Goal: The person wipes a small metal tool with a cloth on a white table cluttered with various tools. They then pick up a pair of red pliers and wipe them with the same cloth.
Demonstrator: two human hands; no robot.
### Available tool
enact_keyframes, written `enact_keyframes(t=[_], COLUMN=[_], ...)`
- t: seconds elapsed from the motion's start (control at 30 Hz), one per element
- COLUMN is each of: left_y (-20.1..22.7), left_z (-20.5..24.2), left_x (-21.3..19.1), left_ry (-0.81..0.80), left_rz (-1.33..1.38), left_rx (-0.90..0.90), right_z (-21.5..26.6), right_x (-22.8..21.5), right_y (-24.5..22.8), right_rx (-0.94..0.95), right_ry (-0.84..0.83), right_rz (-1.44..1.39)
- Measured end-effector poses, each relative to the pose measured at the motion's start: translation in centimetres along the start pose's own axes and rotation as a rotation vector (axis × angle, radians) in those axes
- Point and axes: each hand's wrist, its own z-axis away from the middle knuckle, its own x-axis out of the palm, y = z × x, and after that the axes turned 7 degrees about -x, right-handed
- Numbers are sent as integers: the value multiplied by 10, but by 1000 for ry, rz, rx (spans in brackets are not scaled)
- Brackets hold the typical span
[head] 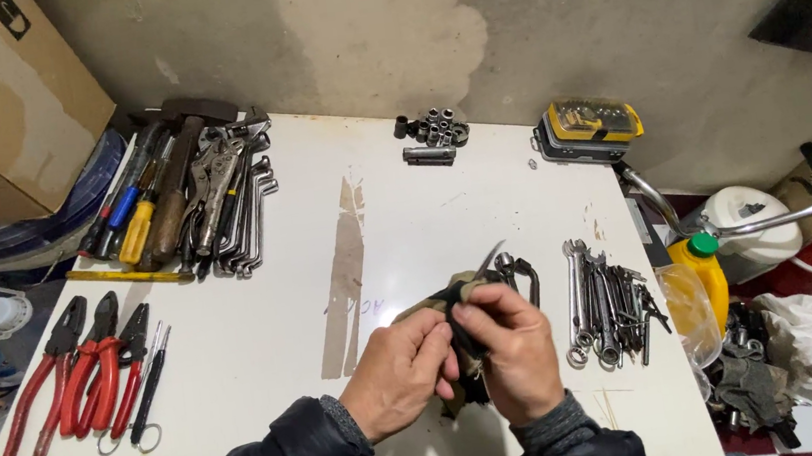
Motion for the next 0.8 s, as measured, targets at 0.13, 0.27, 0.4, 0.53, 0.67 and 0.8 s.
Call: enact_keyframes(t=[0.13, 0.27, 0.4, 0.53, 0.67, 0.8], left_y=[4, 6, 0, 0, -17, -24], left_z=[3, 7, 8, 6, -7, -11], left_x=[2, -1, -8, -17, -15, -9], left_ry=[-63, -130, -159, -100, -65, -89], left_rz=[-57, -74, 96, 147, 324, 322], left_rx=[52, -79, -158, -197, -164, -153], right_z=[-17, -29, -40, -36, -24, -3], right_x=[-13, -18, -26, -23, -21, -13], right_y=[-6, -26, -41, -47, -30, 10], right_rx=[-15, -57, -90, 31, 170, 84], right_ry=[74, 230, 395, 442, 234, -10], right_rz=[22, 17, -2, -40, -120, -91])
